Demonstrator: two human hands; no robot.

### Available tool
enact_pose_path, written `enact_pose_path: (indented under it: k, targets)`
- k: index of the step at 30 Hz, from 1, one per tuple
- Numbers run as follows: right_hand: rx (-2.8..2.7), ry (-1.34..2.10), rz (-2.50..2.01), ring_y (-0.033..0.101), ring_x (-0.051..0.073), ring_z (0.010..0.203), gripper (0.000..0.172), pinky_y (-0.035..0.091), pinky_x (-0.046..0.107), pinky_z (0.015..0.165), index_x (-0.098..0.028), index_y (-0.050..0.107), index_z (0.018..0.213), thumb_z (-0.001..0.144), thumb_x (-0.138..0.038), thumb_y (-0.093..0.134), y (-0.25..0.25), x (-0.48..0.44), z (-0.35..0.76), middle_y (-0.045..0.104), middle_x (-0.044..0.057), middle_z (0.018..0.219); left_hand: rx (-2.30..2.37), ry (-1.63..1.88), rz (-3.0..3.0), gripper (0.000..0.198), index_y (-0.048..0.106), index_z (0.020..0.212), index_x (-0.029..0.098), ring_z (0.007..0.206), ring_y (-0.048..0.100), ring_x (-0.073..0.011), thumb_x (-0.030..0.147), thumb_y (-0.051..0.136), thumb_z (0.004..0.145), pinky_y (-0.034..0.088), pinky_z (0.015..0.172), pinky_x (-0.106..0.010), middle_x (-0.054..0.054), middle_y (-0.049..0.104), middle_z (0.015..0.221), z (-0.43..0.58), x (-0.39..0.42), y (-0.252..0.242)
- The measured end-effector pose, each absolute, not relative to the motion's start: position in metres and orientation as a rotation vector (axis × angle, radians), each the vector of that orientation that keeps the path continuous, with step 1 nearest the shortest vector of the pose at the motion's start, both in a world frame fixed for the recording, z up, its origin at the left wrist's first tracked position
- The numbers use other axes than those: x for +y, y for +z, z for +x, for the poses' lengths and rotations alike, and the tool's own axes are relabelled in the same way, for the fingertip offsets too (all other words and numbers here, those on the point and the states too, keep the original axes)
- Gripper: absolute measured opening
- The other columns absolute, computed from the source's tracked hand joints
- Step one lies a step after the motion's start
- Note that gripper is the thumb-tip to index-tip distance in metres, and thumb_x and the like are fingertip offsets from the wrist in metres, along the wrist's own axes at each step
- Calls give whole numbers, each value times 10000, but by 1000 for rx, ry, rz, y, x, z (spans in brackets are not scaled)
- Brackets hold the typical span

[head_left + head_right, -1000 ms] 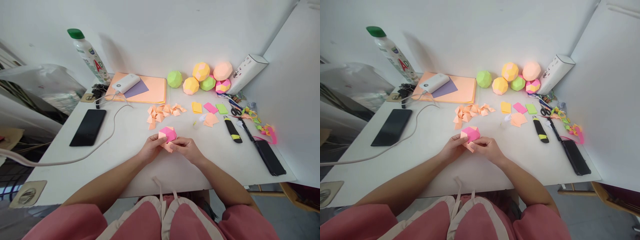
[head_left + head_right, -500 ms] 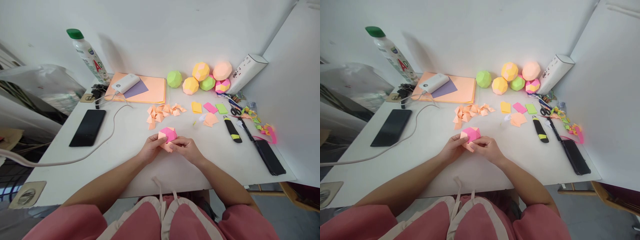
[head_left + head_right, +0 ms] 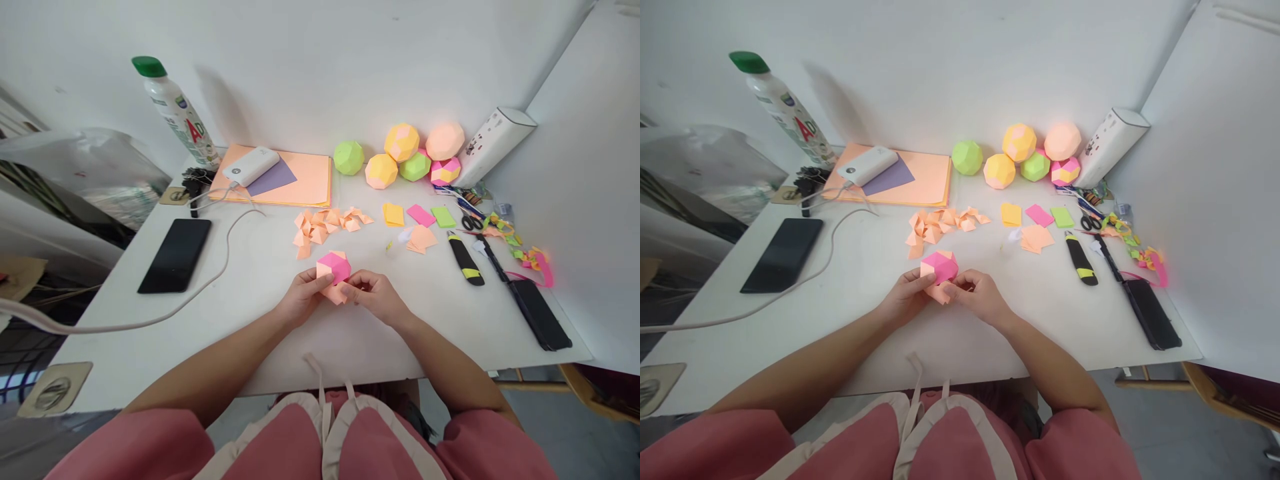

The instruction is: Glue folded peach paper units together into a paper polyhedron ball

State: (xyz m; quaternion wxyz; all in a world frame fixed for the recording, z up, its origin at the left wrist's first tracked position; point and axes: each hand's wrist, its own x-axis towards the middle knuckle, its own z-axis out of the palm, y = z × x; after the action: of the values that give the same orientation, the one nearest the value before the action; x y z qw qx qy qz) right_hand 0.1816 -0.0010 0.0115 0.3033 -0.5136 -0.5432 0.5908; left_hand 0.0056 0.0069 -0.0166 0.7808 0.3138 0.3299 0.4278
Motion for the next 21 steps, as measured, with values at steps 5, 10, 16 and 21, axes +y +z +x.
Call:
enact_pose_path:
  k: [5,10,16,21]
  targets:
    - [-1452,1557,-1361,459,105,598,330,363,255,547,-168,596,674,735,-480,683,11,-1,182,533,-17,644,741,918,674,225,666,701,136,623,581,-147,353,700,752,443,647,-290,-35,645,645,7,7,-16]
    - [-1416,1556,-1359,512,122,647,300,403,274,605,-165,628,688,699,-448,726,12,0,183,589,0,685,743,912,677,234,668,697,131,626,582,-153,357,707,743,449,650,-299,-40,641,643,7,8,-17]
    - [-1359,1713,-1313,575,142,747,343,474,299,691,-176,659,862,633,-393,794,19,6,192,640,23,822,735,946,617,227,679,751,132,652,584,-155,358,700,755,452,651,-296,-44,652,698,7,10,-18]
    - [-1355,1769,-1304,587,135,747,331,515,287,647,-178,637,864,673,-418,762,20,7,193,640,30,842,710,967,621,239,683,743,127,669,594,-163,365,693,763,457,679,-306,-54,663,703,7,10,-16]
